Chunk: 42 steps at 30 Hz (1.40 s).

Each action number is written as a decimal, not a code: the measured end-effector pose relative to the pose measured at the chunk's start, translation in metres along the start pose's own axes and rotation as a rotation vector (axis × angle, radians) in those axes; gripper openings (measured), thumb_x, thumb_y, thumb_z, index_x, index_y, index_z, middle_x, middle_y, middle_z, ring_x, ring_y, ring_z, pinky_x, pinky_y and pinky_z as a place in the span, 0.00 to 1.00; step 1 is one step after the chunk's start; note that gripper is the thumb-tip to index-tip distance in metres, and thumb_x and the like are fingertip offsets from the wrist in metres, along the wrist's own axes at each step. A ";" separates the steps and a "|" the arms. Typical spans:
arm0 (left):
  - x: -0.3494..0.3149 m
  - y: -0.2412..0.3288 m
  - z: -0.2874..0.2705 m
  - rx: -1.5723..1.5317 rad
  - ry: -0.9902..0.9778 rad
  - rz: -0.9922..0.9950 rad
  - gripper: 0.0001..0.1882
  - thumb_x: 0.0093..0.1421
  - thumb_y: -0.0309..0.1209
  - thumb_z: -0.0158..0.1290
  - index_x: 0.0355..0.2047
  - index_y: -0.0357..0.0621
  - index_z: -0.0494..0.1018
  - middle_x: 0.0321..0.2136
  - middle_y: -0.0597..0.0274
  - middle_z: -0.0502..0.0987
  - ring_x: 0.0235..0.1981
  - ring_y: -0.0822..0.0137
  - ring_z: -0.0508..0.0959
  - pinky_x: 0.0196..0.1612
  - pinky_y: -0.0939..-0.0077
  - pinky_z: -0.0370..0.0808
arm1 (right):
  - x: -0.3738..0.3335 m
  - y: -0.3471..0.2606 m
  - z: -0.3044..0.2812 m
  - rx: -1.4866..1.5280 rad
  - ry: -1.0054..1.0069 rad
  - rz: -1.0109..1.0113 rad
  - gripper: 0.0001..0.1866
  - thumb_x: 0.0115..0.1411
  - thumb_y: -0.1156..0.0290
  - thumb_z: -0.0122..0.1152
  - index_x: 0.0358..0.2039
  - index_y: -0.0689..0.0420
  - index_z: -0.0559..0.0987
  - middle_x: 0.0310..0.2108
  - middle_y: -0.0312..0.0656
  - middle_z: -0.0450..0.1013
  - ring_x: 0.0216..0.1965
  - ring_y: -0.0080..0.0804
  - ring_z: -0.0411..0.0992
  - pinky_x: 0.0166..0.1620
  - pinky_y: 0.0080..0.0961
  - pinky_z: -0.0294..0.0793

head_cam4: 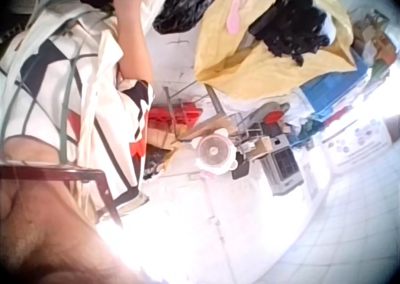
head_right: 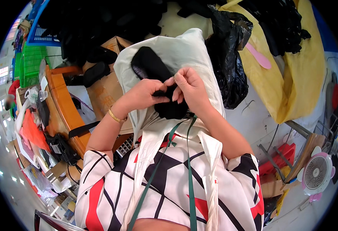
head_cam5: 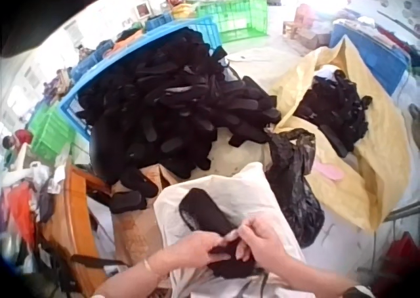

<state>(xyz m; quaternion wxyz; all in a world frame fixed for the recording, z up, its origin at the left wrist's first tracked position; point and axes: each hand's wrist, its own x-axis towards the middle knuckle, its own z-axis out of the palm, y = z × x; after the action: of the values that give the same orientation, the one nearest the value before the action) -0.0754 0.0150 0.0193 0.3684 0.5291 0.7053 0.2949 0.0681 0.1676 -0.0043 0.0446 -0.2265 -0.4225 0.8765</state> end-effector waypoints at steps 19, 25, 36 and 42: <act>-0.018 0.011 0.058 -0.301 0.282 -0.329 0.16 0.58 0.34 0.64 0.38 0.40 0.70 0.26 0.67 0.73 0.27 0.75 0.70 0.33 0.78 0.70 | -0.027 -0.046 -0.141 0.476 0.598 -0.548 0.09 0.69 0.71 0.53 0.31 0.56 0.67 0.20 0.32 0.62 0.21 0.22 0.61 0.57 0.46 0.75; -0.028 0.010 0.068 -0.370 0.396 -0.356 0.12 0.61 0.31 0.60 0.41 0.39 0.72 0.29 0.67 0.74 0.27 0.77 0.74 0.30 0.81 0.73 | -0.028 -0.034 -0.105 0.145 0.716 -0.604 0.06 0.68 0.76 0.53 0.44 0.61 0.71 0.30 0.39 0.73 0.31 0.24 0.73 0.52 0.31 0.77; -0.030 0.006 0.077 -1.476 0.472 -0.640 0.09 0.66 0.32 0.55 0.40 0.38 0.75 0.29 0.58 0.80 0.24 0.72 0.80 0.25 0.82 0.79 | -0.047 0.015 -0.016 -0.759 -0.076 -0.279 0.06 0.63 0.74 0.59 0.41 0.56 0.80 0.26 0.37 0.78 0.25 0.25 0.75 0.29 0.22 0.73; -0.029 0.005 0.076 -1.474 0.445 -0.658 0.09 0.66 0.32 0.54 0.38 0.38 0.75 0.29 0.58 0.81 0.22 0.72 0.80 0.23 0.82 0.79 | -0.029 0.018 -0.009 -1.002 0.064 -0.406 0.07 0.61 0.77 0.58 0.40 0.58 0.79 0.24 0.46 0.76 0.23 0.38 0.76 0.29 0.28 0.74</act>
<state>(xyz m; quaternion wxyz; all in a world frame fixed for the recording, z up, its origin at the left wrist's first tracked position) -0.0044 -0.0100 -0.0125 0.5396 -0.1506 0.5063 0.6555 0.1002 0.1549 -0.0122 0.1125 -0.1605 -0.8223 0.5342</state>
